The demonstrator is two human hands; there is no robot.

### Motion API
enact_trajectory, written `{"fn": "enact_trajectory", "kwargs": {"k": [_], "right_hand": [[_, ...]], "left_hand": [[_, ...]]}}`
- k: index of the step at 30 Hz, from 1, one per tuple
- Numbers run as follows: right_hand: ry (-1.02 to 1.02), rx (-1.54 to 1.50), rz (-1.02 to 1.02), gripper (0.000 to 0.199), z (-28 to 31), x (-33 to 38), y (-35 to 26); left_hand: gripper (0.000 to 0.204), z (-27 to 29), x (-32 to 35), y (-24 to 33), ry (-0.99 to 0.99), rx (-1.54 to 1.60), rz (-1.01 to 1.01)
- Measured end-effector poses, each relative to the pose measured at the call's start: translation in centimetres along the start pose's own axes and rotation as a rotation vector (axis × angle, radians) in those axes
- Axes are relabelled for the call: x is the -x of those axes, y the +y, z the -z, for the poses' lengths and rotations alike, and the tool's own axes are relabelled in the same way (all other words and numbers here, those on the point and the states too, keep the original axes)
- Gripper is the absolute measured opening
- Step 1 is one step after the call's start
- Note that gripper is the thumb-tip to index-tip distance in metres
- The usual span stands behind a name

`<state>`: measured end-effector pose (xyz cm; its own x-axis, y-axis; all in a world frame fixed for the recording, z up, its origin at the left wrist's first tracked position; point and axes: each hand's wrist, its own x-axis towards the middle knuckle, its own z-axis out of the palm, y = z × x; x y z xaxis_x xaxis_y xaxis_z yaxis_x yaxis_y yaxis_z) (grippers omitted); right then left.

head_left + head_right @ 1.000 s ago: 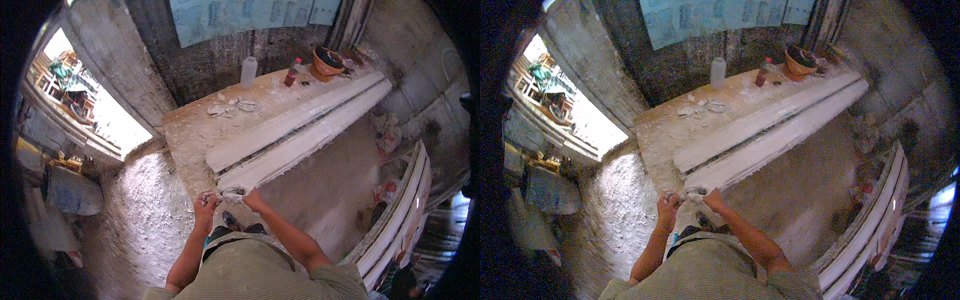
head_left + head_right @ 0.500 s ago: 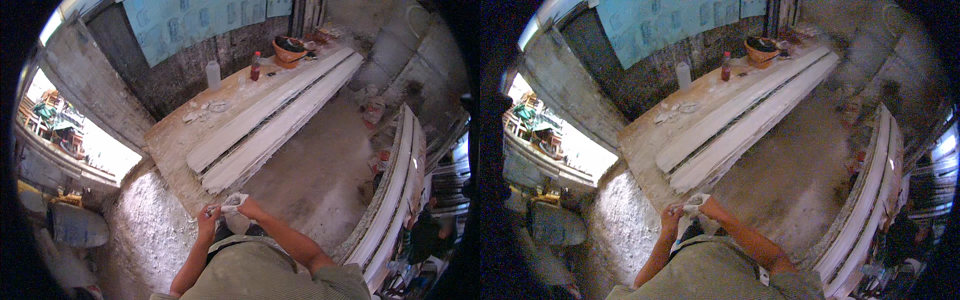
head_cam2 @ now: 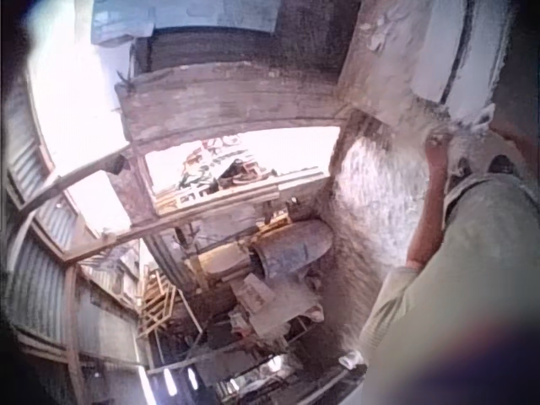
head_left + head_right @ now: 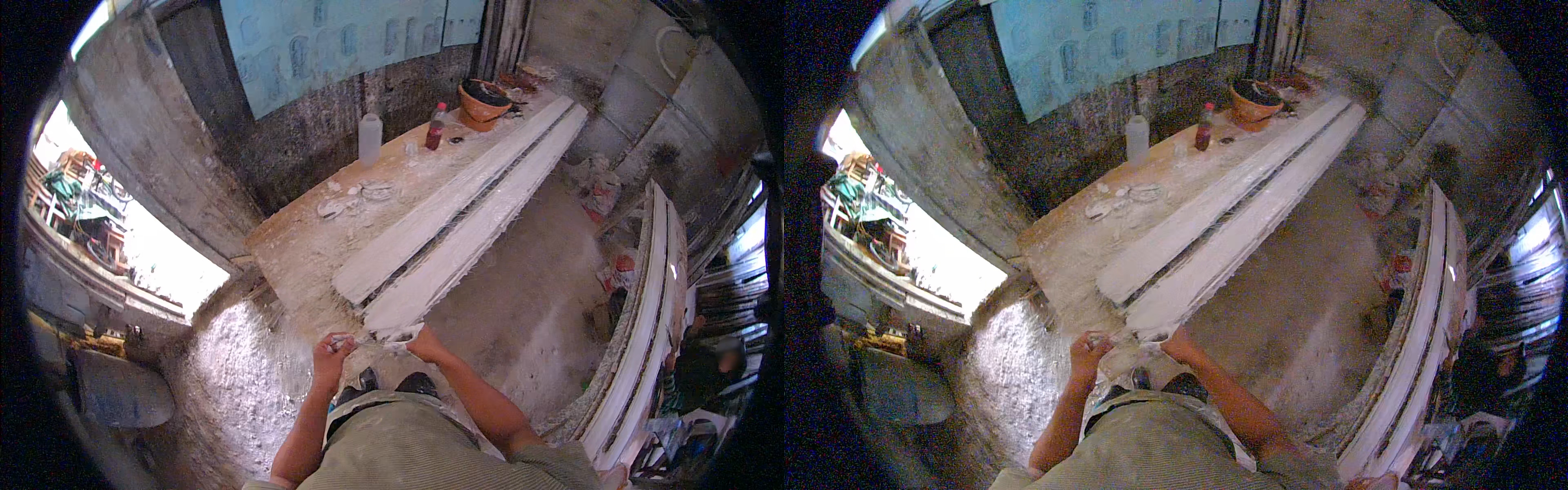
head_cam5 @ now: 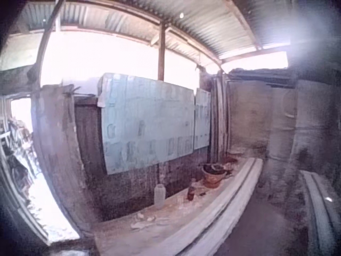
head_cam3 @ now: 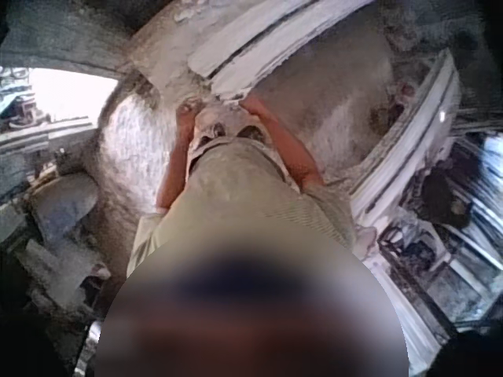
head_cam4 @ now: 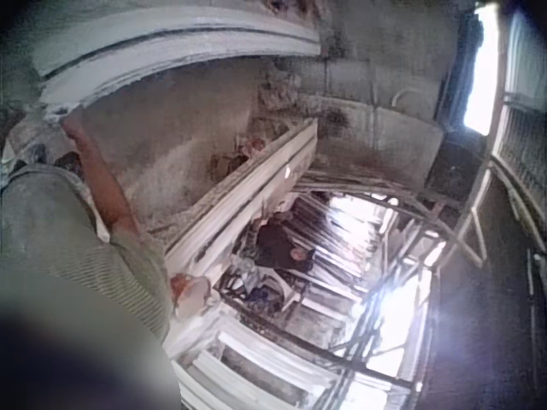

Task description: The person applies a white filler paste to long wooden planks on a workbench using a small putty knife and then smooths the surface with their fingers. The person works along the length of the planks, spreading and leveling the filler to fill gaps and imperfections.

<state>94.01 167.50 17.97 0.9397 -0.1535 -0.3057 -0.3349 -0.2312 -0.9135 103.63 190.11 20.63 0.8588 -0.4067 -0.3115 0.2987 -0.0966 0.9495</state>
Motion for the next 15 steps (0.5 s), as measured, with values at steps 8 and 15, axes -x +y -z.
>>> {"fn": "enact_trajectory", "kwargs": {"k": [8,15], "right_hand": [[0.023,0.442,-0.096,0.029,-5.9,-4.4,1.1],[-0.132,0.829,0.166,0.029,-7.1,-5.4,-2.6]], "left_hand": [[0.013,7.6,-3.5,-1.4,0.070,0.384,0.136],[0.012,15.4,-8.0,-0.1,0.275,0.530,-0.005]]}}
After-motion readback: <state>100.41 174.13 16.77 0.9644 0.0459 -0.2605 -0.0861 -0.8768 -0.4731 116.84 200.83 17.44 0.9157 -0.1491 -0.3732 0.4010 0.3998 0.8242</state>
